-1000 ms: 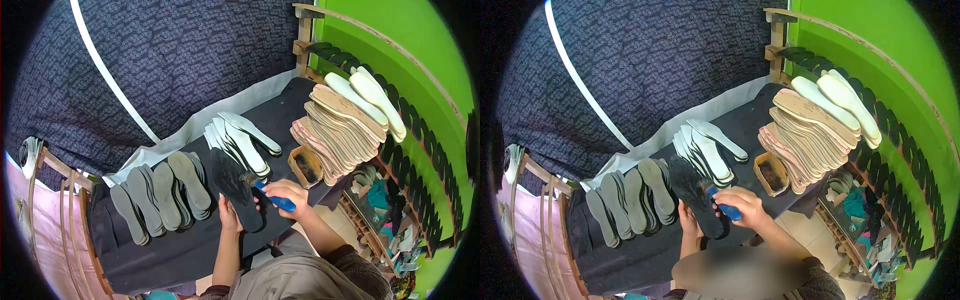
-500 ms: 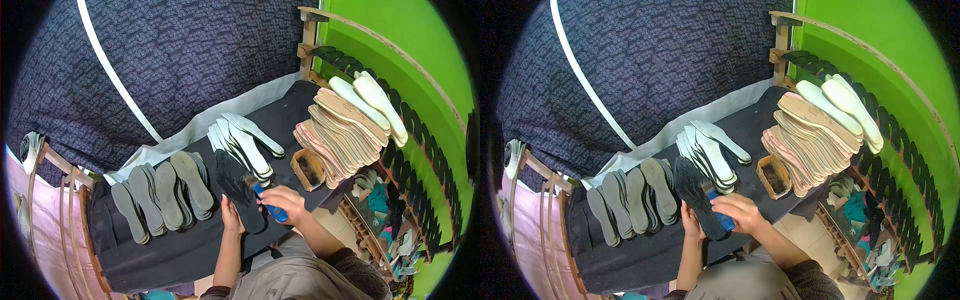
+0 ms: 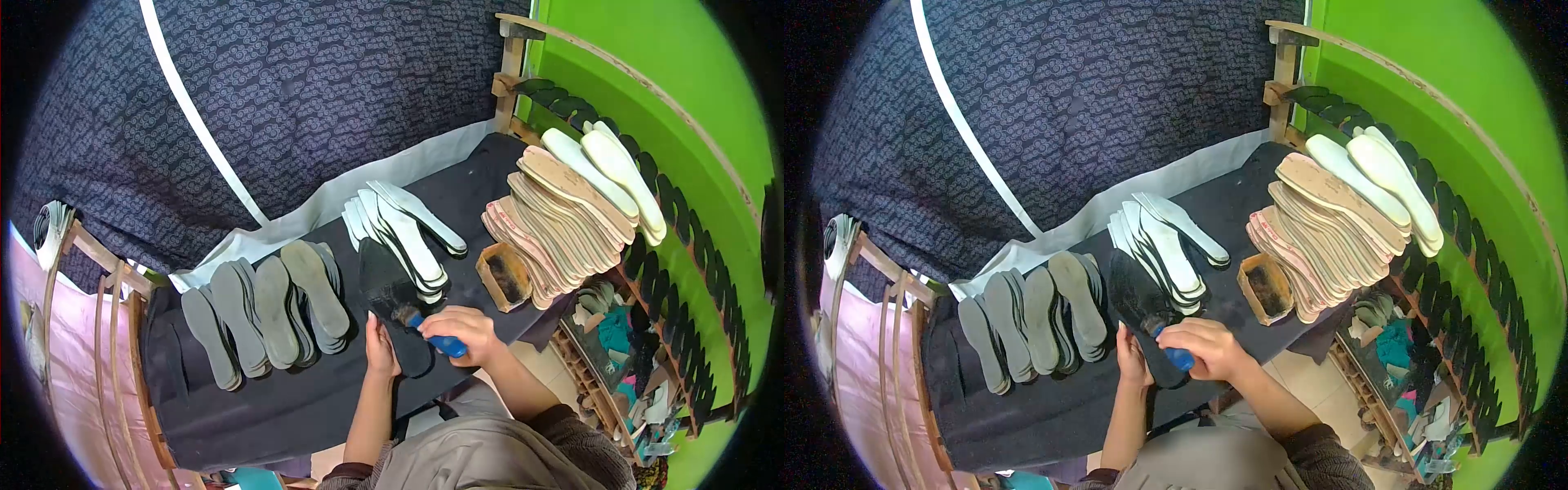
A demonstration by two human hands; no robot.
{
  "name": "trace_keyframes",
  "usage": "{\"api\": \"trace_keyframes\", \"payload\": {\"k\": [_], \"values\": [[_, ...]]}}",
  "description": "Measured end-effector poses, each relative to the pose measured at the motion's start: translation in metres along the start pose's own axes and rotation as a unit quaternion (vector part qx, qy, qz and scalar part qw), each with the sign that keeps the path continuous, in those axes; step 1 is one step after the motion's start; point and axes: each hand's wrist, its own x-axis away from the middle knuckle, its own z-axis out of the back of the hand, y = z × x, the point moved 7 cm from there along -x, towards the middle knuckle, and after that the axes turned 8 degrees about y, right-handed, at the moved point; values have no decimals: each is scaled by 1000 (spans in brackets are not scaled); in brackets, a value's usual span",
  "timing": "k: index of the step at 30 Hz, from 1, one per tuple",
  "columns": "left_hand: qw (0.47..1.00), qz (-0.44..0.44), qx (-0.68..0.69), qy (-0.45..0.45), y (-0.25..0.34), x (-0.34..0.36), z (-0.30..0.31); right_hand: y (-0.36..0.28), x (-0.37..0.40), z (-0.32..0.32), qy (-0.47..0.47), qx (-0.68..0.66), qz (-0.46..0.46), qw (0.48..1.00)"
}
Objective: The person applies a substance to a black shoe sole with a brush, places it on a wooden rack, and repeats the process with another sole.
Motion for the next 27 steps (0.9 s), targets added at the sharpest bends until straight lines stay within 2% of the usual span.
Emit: {"api": "trace_keyframes", "payload": {"k": [2,3,4,6,10,13,15,16,17,21,24,25,27], "values": [[999,-8,-30,-12,2,2,-1,3,0,-8,-39,-6,-12,999],[998,-17,-60,-27,3,3,-3,5,-5,-6,-24,-8,-26,999],[998,-17,-60,-27,4,4,-2,0,-11,-4,18,30,13,999],[979,-11,-124,-163,0,12,-15,3,-15,-3,41,47,25,998],[985,-15,-139,-99,-1,11,-13,1,-8,-3,37,44,8,998],[988,-38,-120,-92,2,8,-10,3,9,-10,-41,-4,-36,999],[987,-56,-130,-74,4,6,-6,4,11,-8,-33,-7,-40,999],[987,-41,-115,-104,1,5,-6,4,8,-7,-24,-10,-44,999],[986,-25,-101,-134,-1,5,-6,1,3,-4,7,-9,-26,1000],[983,-36,-133,-125,-5,5,-4,-4,-11,-6,70,26,28,997],[985,-34,-99,-138,0,3,-2,-3,-3,-16,33,31,32,998],[991,-40,-103,-74,2,-3,7,-2,2,-16,41,18,21,999],[988,-49,-113,-89,8,3,0,-6,11,-18,24,16,26,999]]}}
